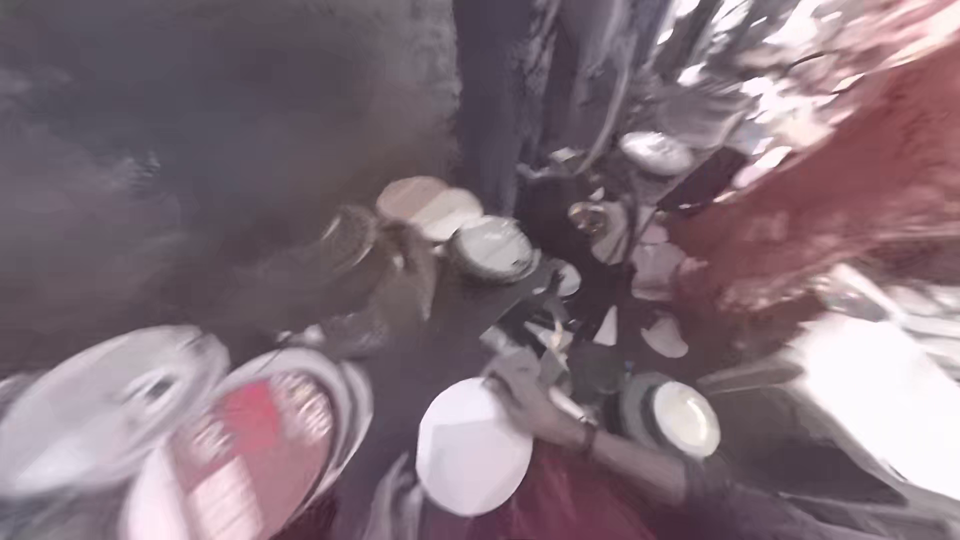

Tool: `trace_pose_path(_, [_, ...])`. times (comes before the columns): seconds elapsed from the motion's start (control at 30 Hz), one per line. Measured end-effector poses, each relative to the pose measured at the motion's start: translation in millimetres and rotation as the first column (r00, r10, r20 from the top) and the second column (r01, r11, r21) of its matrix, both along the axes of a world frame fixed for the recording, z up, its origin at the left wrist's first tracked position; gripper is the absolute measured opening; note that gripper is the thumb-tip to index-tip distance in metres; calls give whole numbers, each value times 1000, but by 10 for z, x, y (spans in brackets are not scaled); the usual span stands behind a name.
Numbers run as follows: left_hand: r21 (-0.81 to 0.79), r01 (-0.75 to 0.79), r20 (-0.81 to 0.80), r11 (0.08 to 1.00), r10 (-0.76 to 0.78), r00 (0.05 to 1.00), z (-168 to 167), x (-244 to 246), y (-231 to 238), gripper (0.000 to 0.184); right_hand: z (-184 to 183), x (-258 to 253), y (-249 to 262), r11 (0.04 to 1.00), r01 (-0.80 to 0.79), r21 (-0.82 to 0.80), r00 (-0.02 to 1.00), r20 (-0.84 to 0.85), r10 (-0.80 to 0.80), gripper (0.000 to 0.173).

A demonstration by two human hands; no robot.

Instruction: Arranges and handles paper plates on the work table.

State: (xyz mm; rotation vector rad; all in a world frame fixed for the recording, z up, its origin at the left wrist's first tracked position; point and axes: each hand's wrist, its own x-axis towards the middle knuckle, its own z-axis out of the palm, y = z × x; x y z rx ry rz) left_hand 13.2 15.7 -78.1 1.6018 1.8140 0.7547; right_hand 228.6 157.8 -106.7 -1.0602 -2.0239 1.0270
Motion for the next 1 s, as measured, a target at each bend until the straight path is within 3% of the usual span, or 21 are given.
trace_pose_path(0.07, [5, -107, 132, 994, 105, 986, -99, 15, -63, 53, 103, -99, -169, 989, -143, -32, 990, -15, 142, 24])
trace_pose_path(0.17, [15, -273, 465, 962, 235, 854, -296, 35, -163, 38, 147, -179, -333, 945, -316, -90, 949, -50, 312, 27])
trace_pose_path(0.2, [8, -322, 508, 947, 273, 817, -335, 15, -180, 34, 99, -183, -317, 960, -279, -29, 960, -8, 279, 28])
trace_pose_path(0.27, [-15, -438, 471, 899, 392, 790, -402, -35, -272, 34, 8, -124, -245, 982, -149, 117, 965, 235, 118, 34])
trace_pose_path(0.33, [-8, -543, 416, 840, 496, 762, -488, -132, -419, 34, -158, -59, -107, 981, -109, 162, 861, 508, 12, 58])
trace_pose_path(0.4, [31, -603, 430, 797, 534, 728, -589, -237, -566, 35, -339, 20, 14, 983, -93, 157, 797, 604, -20, 63])
trace_pose_path(0.47, [45, -626, 472, 778, 536, 700, -609, -310, -649, 36, -370, 86, 99, 977, -67, 204, 857, 512, -48, 46])
trace_pose_path(0.6, [53, -614, 612, 788, 460, 643, -571, -296, -660, 37, -203, 121, 129, 965, 109, 240, 981, 130, -144, 23])
trace_pose_path(0.67, [83, -586, 697, 806, 373, 612, -526, -213, -559, 37, -157, 88, 102, 972, 87, 220, 995, 33, -97, 22])
trace_pose_path(0.73, [95, -534, 734, 840, 303, 608, -475, -67, -437, 36, -112, -4, -77, 992, -41, 119, 999, -25, 44, 24])
trace_pose_path(0.87, [64, -315, 739, 947, 167, 653, -423, 141, -278, 38, 25, -187, -381, 896, -366, -250, 925, -200, 322, 30])
trace_pose_path(0.93, [40, -276, 770, 960, 146, 621, -438, 136, -309, 38, 37, -167, -243, 921, -344, -182, 933, -178, 313, 34])
trace_pose_path(1.0, [28, -234, 796, 972, 120, 593, -464, 96, -399, 36, 87, -174, -46, 963, -269, -5, 957, -109, 267, 34])
